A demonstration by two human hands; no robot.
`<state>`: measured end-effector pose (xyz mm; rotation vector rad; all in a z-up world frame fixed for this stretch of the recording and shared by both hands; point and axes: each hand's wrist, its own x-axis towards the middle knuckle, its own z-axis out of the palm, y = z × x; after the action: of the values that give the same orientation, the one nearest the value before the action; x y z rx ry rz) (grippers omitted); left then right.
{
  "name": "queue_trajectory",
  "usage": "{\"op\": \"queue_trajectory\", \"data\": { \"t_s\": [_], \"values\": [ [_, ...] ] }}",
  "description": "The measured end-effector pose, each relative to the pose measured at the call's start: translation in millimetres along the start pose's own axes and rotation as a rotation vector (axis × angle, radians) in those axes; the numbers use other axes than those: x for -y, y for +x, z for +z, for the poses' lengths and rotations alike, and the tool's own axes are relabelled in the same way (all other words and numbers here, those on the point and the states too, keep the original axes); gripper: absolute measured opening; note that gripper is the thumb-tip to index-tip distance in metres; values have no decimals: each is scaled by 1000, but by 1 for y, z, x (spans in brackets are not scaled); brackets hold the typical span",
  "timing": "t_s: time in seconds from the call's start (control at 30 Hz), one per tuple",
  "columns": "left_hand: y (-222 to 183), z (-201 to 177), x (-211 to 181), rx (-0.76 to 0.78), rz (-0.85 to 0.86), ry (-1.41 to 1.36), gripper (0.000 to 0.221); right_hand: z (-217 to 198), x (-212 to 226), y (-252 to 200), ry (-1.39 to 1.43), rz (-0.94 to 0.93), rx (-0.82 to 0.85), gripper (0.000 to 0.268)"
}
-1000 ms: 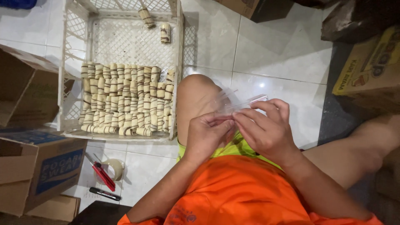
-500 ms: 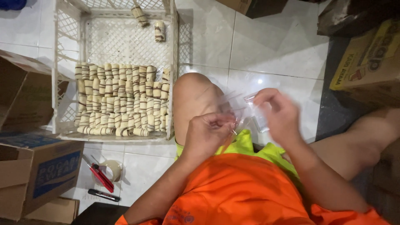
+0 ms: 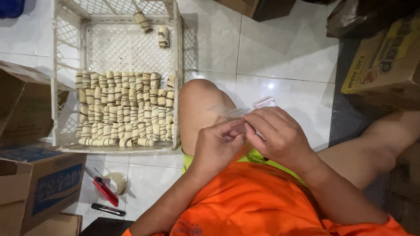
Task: Packaging small rolled pastries into individual plastic bags
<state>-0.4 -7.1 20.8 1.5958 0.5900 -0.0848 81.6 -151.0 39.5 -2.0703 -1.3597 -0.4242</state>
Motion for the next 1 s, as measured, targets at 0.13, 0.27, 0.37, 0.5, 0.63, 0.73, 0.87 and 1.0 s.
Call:
{"op": "queue_trajectory", "data": {
  "t_s": [0.13,0.27,0.37,0.5,0.63,0.73,0.87,1.0],
  "values": [
    [-1,1,11,22,25,100,24,7,-5,-10,-62,-49,-49,5],
    [-5,0,21,145,-68,-82,45,24,-30,-33,13,158,-126,9],
    [4,2,34,115,-129,-99,35,2,-34,-23,69,263,-127,9],
    [6,2,28,107,-138,-73,33,-1,-5,-14,114,100,-106,7],
    [6,2,20,114,-91,-35,34,-2,1,-11,78,41,-79,5],
    [1,3,18,113,-69,0,35,1,-4,-18,86,41,-76,4],
    [0,-1,17,160,-44,41,38,4,-18,-32,379,358,49,8],
    [-2,-7,14,188,-97,-249,48,6,-81,-58,743,959,-139,11]
  ]
}}
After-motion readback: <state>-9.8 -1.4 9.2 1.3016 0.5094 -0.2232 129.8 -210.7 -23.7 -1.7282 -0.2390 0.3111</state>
